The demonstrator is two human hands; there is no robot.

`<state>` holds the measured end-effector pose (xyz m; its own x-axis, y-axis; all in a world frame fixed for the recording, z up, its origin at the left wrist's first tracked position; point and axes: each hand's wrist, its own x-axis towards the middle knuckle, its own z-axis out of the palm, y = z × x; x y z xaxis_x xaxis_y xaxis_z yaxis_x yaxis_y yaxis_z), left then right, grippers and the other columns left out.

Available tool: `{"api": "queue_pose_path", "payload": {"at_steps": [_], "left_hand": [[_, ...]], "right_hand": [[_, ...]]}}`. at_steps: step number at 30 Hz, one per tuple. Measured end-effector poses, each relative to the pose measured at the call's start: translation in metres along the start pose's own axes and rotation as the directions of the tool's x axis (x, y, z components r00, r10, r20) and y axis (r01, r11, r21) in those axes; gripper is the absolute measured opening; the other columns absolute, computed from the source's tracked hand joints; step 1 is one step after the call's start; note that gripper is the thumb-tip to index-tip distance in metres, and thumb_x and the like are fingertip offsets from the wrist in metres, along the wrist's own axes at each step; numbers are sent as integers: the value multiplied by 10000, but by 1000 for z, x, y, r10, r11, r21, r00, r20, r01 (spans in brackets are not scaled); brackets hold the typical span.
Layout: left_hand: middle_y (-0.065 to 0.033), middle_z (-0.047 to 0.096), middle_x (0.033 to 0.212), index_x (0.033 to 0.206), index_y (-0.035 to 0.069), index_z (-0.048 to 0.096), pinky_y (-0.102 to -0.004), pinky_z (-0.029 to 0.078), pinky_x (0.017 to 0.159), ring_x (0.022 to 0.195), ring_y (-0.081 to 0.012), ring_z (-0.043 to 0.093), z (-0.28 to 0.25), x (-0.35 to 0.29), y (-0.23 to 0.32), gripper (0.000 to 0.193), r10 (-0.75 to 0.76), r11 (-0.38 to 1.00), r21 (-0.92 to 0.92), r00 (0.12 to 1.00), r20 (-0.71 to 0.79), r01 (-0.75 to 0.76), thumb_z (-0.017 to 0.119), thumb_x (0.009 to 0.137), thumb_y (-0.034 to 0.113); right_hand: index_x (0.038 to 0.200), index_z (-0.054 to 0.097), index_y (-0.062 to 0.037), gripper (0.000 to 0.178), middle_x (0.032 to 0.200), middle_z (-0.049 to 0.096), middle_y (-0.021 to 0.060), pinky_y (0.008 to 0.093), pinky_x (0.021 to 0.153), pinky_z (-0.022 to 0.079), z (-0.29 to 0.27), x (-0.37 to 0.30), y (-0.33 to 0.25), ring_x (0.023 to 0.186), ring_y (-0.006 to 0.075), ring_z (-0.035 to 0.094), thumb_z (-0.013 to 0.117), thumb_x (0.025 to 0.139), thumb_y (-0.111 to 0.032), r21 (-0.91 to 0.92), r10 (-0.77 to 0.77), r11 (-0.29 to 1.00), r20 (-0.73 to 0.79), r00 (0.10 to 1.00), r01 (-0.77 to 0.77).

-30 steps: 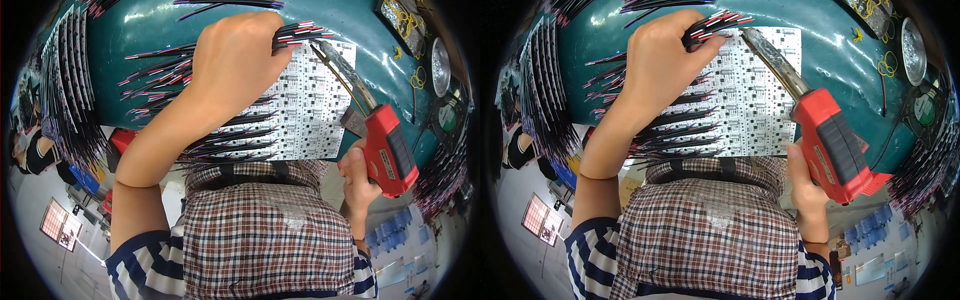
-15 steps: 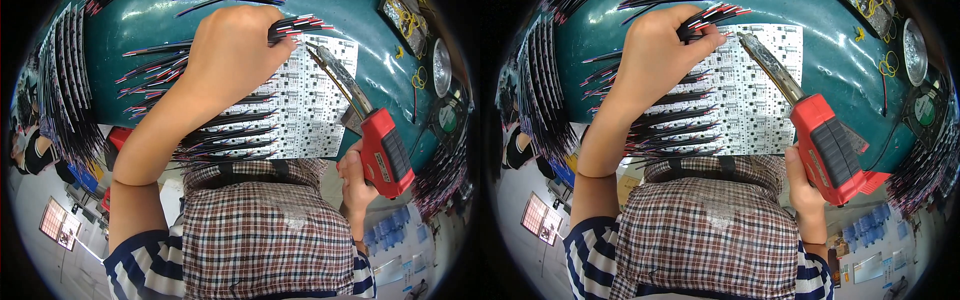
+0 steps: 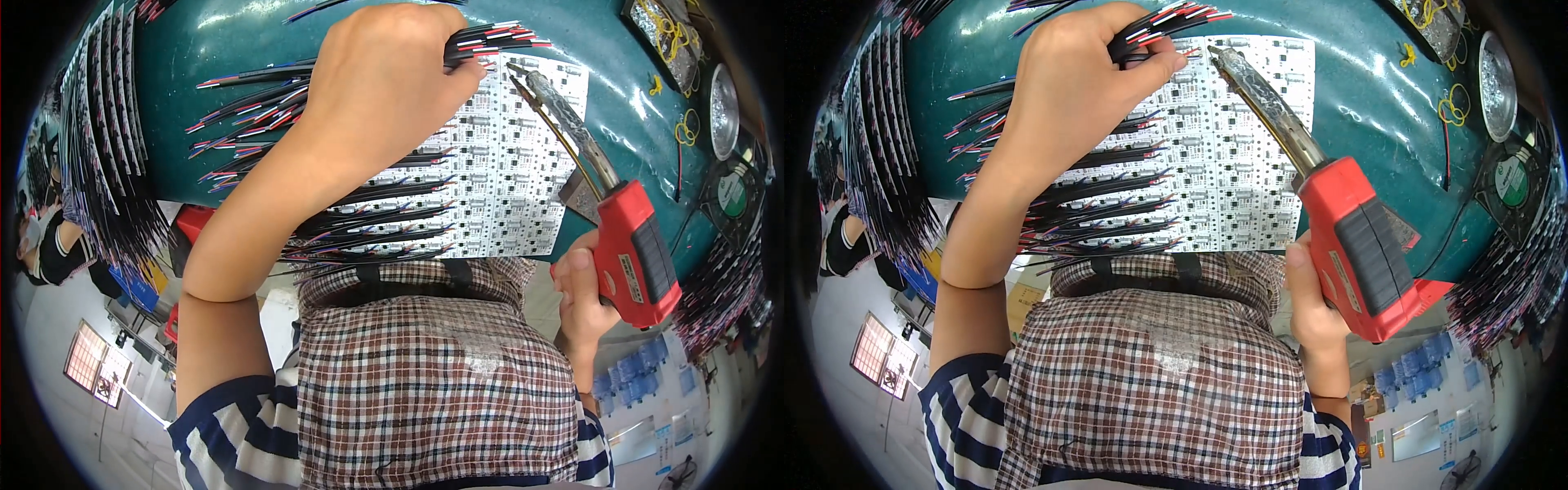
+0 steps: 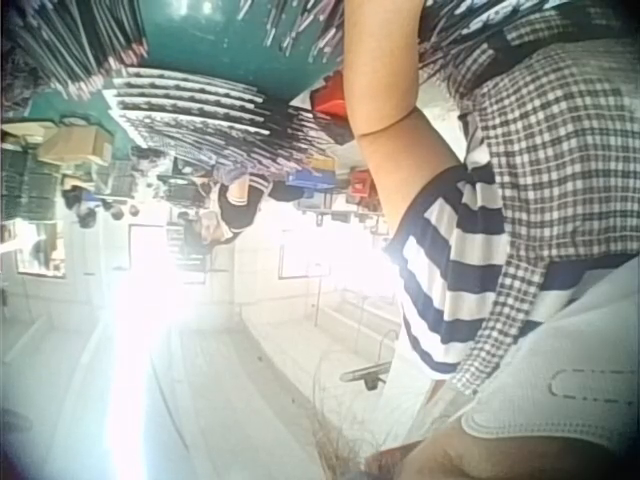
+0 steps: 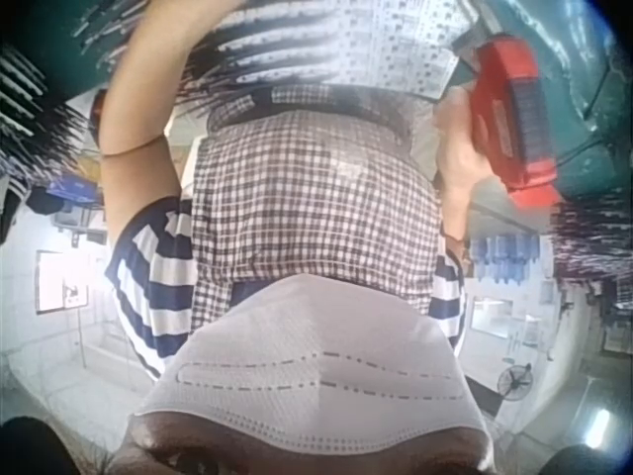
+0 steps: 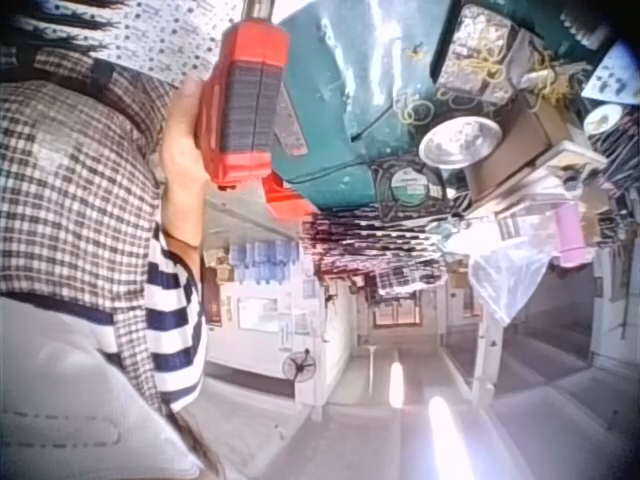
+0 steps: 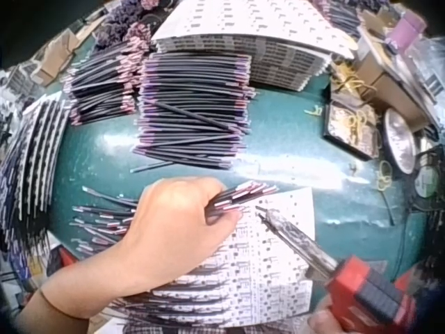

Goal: The person holds wire bundles, applies a handheld heated tool to the ends of the wires, and arranges the wires on the table.

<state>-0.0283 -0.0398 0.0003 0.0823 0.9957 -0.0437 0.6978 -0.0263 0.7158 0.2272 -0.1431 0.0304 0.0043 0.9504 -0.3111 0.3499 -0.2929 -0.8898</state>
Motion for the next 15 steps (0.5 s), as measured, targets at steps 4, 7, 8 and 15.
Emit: {"api": "queue_pose_path", "payload": {"at_steps": [4,7,8,15], "left_hand": [[-210,598,668,713,-24,597,-442,476,625,677,-392,611,-3,2,1,247,-7,1000,-19,999,42,8,683,806,188],[-222,617,706,769,-36,635,-434,480,656,707,-394,615,-9,8,2,250,-86,994,-57,983,163,96,675,824,205],[-222,617,706,769,-36,635,-434,480,656,707,-394,615,-11,10,2,250,-87,994,-56,983,163,97,675,824,205],[-220,624,708,833,-40,670,-422,479,665,694,-382,617,-17,16,4,251,-104,990,-64,963,247,123,679,827,211]], "right_hand": [[1032,643,-9,182,868,634,27,241,627,473,-4,-4,-5,721,85,576,696,859,-8,-28,141,989,-49,989,-143],[1063,529,76,196,636,500,41,235,440,366,-1,-5,5,451,80,415,593,904,-19,-73,-16,997,-18,1000,15],[1063,529,76,196,636,500,41,235,440,366,-1,-5,7,451,80,415,593,904,-19,-71,-16,997,-16,1000,15],[1089,530,67,215,722,540,70,242,438,376,-7,-5,11,472,84,446,596,899,-10,-138,-41,989,46,998,47]]}}
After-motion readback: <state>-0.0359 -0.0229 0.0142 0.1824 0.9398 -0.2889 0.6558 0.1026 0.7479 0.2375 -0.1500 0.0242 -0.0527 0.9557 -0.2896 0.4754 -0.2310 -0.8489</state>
